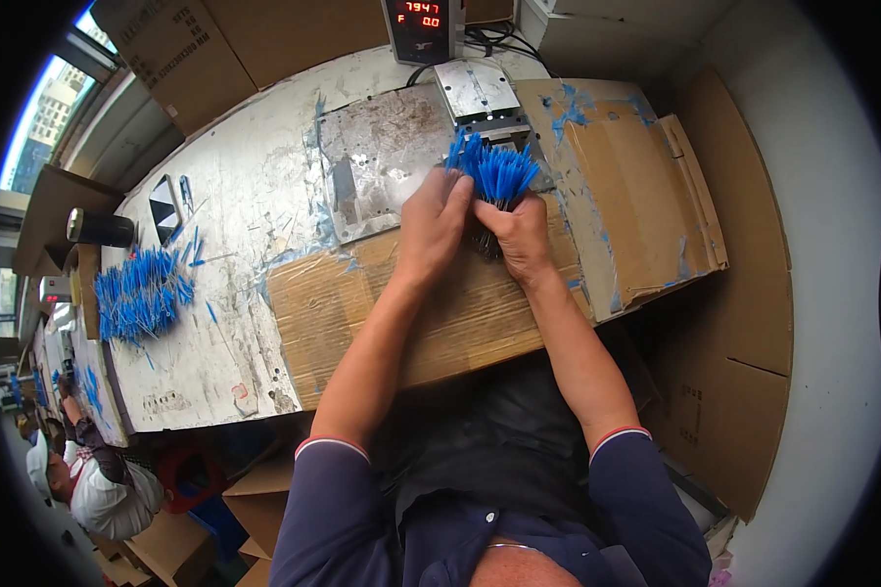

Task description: Assembling bundles of blue brush bristles into a mechanical assembly fixture.

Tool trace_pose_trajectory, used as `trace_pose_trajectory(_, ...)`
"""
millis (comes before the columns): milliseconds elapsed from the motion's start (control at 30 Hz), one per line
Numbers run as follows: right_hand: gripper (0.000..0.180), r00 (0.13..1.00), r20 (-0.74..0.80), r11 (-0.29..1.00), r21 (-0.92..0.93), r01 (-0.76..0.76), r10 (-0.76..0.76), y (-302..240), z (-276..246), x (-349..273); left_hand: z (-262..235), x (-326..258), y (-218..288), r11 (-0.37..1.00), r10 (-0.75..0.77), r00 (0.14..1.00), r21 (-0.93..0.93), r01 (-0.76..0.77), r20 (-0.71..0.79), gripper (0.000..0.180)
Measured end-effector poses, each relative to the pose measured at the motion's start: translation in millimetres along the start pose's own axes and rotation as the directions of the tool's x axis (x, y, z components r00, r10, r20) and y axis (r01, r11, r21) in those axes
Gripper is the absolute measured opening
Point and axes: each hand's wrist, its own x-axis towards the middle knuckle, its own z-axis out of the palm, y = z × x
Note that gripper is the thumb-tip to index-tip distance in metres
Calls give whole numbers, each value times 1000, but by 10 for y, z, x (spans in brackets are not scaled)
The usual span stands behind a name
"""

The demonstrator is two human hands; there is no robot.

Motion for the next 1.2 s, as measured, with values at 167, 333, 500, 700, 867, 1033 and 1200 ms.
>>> trace_pose_trajectory(167,25,1000,-5,999,-43,-17,16,11,-26,-7,-56,60,-84,988,25,1000,149,-27,14,17)
trace_pose_trajectory(333,28,996,77,994,-105,-39,47,-59,-31,-38,-201,134,-142,995,-90,981,54,82,169,14)
trace_pose_trajectory(500,30,997,76,982,-190,15,-1,-63,-37,-50,-185,142,-98,993,-70,975,-78,88,212,12)
trace_pose_trajectory(700,32,973,143,969,140,-202,182,-191,-65,-103,-161,89,-17,844,-198,945,-445,300,261,12)
trace_pose_trajectory(867,32,999,28,999,17,-42,42,-74,-3,-59,-145,140,-65,990,-16,995,-139,30,103,18)
trace_pose_trajectory(1033,30,998,37,996,-83,-40,43,-58,11,-79,-224,136,-100,988,-81,981,-118,102,176,20)
trace_pose_trajectory(1200,26,995,43,983,-160,-85,93,-60,-6,-90,-231,159,-168,994,-81,966,-53,96,247,19)
